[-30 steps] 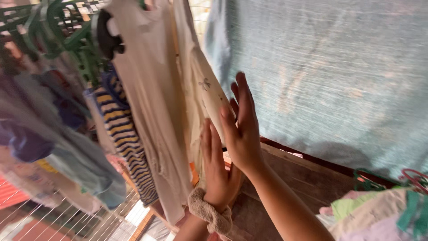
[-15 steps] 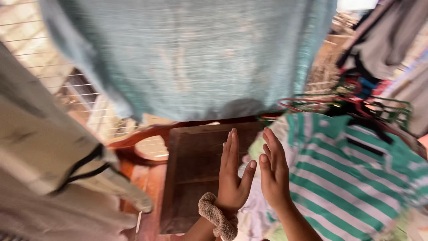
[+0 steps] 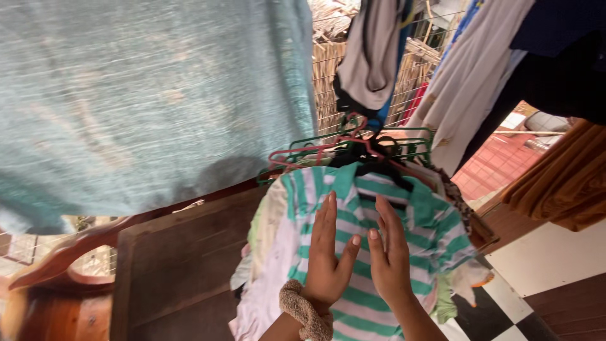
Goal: The person hangs various pieces of clothing, including shirts and pants, onto a clothes rack using hangers. They pick up each item, place it on a hanger, and then hang it on the rack.
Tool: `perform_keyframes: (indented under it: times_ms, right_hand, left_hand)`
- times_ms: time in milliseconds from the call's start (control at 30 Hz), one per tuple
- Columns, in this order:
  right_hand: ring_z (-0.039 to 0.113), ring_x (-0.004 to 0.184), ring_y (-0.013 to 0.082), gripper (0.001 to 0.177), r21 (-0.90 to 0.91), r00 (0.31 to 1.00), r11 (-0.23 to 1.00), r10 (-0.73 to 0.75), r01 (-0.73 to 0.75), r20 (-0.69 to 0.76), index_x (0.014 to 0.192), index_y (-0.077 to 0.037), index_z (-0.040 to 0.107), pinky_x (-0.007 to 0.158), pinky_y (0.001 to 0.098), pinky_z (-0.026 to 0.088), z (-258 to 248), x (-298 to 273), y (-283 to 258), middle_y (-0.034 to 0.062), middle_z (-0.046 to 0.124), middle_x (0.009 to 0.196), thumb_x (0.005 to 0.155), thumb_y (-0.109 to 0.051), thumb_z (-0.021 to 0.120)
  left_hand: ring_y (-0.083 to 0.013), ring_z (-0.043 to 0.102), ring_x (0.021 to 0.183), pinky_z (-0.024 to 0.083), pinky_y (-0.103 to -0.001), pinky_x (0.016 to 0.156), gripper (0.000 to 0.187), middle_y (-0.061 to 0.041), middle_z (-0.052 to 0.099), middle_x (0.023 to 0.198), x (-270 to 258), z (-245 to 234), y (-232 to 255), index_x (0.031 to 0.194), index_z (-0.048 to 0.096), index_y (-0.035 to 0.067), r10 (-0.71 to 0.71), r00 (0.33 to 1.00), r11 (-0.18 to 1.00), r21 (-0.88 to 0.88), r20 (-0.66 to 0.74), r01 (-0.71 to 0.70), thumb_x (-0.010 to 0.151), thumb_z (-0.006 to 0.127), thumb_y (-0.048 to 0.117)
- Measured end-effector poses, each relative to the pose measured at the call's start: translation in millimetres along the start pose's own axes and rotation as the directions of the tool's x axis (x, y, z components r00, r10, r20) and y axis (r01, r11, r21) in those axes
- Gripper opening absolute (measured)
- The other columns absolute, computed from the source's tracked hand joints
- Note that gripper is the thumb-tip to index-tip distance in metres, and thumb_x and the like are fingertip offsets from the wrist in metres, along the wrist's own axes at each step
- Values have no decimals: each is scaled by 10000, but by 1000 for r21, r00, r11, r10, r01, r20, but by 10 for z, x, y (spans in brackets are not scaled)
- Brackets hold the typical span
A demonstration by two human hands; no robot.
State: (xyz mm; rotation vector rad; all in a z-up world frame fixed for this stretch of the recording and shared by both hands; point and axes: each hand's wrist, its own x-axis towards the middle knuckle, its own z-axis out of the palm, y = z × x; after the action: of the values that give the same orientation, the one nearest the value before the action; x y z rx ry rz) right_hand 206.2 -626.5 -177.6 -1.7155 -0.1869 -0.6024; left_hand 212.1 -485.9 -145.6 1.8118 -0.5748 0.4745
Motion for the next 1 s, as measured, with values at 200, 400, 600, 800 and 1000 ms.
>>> perform_keyframes:
  times_ms: [200, 400, 600, 800, 1000]
  right_hand:
    - [465, 1436, 340, 543, -328, 999, 944, -41, 32, -23, 1540, -37, 401, 1143, 432, 390, -577, 284, 559, 193, 453, 1565, 1048, -235, 515]
    - [497, 1365, 400, 464, -659, 987, 745, -157, 107, -18, 1445, -44, 509, 1106, 482, 415, -893, 515, 1171, 201, 521, 1489, 1016, -208, 567]
    - [579, 1257, 316, 405, -881, 996, 472, -92, 31, -15, 1359, -115, 624, 1079, 508, 428, -1245, 580, 1483, 105, 639, 1343, 968, -219, 594]
    - [610, 1152, 331, 398, -861, 994, 501, 108, -83, -33, 1279, -120, 673, 973, 483, 467, -1369, 621, 1463, 101, 674, 1196, 924, -301, 666]
    - [738, 929, 287, 384, -633, 920, 715, 392, -295, 13, 1138, -63, 692, 786, 410, 584, -1525, 715, 1057, 128, 723, 1143, 862, -326, 741]
  left_hand:
    - [-396, 288, 1575, 226, -496, 1266, 749, -228, 315, 1681, 200, 648, -180, 1612, 268, -6, -42, 999, 999, -2, -3, 42, 981, 642, 145]
    - [-392, 289, 1572, 190, -508, 1272, 734, -229, 338, 1670, 332, 946, -293, 1603, 272, -14, -62, 998, 995, 75, -27, 64, 997, 638, 179]
    - [-401, 271, 1564, 167, -513, 1267, 734, -242, 322, 1667, 399, 968, -323, 1612, 249, -14, -97, 995, 993, 72, -15, 98, 1012, 619, 195]
    - [-395, 291, 1567, 173, -512, 1271, 726, -235, 346, 1658, 472, 976, -337, 1609, 264, 0, -101, 995, 993, 58, -14, 101, 1005, 613, 202]
    - [-400, 281, 1548, 191, -500, 1255, 709, -256, 332, 1648, 430, 934, -400, 1595, 295, -7, -152, 988, 981, 118, -26, 154, 1017, 616, 250]
